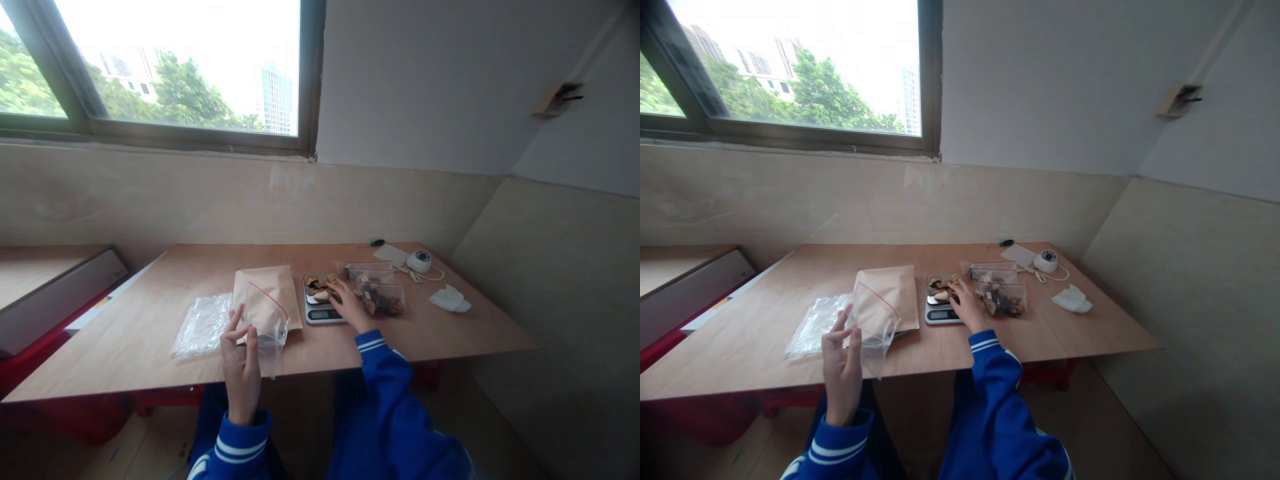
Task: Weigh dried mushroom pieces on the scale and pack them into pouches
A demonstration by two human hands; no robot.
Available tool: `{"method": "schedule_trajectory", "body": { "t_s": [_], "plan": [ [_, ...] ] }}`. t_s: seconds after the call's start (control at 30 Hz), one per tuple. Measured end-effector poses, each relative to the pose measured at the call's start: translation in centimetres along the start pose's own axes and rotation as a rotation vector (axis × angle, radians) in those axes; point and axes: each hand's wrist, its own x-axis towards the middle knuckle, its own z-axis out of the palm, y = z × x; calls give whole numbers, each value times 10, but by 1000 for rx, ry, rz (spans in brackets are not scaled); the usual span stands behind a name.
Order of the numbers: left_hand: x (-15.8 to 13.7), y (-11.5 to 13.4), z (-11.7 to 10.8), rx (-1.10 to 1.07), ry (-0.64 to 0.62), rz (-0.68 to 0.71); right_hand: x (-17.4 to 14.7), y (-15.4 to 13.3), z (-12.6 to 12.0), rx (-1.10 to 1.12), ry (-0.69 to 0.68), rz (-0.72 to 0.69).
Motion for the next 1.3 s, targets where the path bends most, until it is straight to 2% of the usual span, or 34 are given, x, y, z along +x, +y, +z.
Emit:
{"method": "schedule_trajectory", "body": {
  "t_s": [0.17,0.3,0.47,0.7,0.87,1.07,1.2,1.3],
  "plan": [
    [-8,-7,6,-104,-47,-138,5,10,3,-14,-33,-7],
    [-9,-7,7,-76,-63,-168,4,9,4,-10,-19,-1],
    [-7,-2,8,-27,-30,-220,5,6,9,117,86,41],
    [-3,5,14,7,-81,-201,8,11,12,253,192,74],
    [2,8,30,81,-131,-226,13,13,6,373,217,111],
    [13,4,57,82,-204,-189,25,-18,-17,541,208,88],
    [18,5,72,88,-222,-138,27,-55,-43,313,233,-82],
    [21,7,81,90,-215,-146,23,-76,-55,113,181,-170]
  ]
}}
